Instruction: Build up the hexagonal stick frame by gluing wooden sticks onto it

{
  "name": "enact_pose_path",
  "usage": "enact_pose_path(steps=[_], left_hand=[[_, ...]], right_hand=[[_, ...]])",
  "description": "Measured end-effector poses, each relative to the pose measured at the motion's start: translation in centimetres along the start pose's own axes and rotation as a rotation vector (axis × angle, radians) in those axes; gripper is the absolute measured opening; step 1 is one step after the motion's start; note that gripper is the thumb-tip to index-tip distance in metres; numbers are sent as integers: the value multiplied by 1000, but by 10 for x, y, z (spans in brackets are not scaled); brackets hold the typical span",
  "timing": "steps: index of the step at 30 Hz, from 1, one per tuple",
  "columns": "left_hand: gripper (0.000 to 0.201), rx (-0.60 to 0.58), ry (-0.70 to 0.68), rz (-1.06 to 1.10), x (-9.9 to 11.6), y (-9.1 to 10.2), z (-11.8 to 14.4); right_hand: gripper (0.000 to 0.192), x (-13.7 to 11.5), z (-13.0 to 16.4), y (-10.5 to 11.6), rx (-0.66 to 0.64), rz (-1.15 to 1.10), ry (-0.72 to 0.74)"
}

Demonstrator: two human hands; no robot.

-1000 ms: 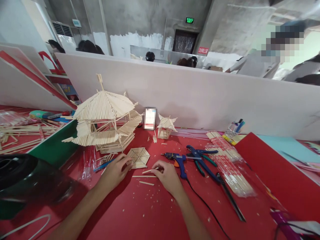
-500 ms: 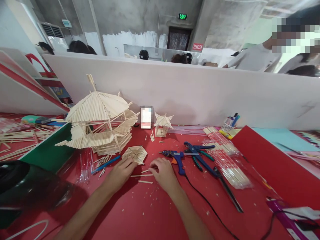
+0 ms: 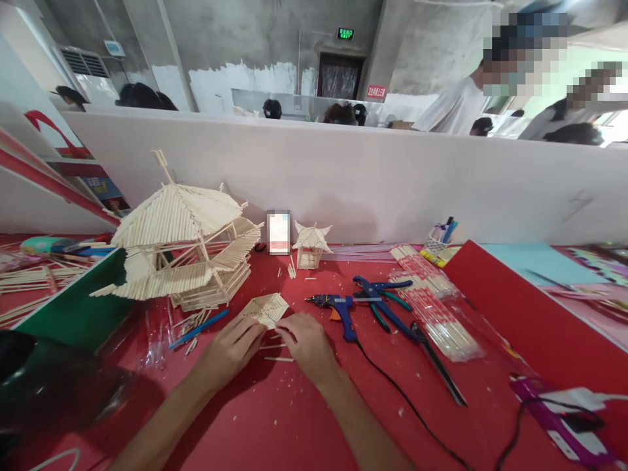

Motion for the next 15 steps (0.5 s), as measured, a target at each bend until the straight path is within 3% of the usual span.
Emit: enact_pose_path(steps=[15], left_hand=[[20, 2, -20, -66, 5, 5, -1]], right_hand=[[16, -4, -1, -6, 16, 2, -26]])
Point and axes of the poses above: each hand's wrist, its own z-axis away from the middle knuckle, its own y-axis out of the back of the hand, x = y × z, the point moved 6 cm from there along -z, towards the middle knuckle, and after that the axes turned 2 degrees about -y, right-handed, at the moved point
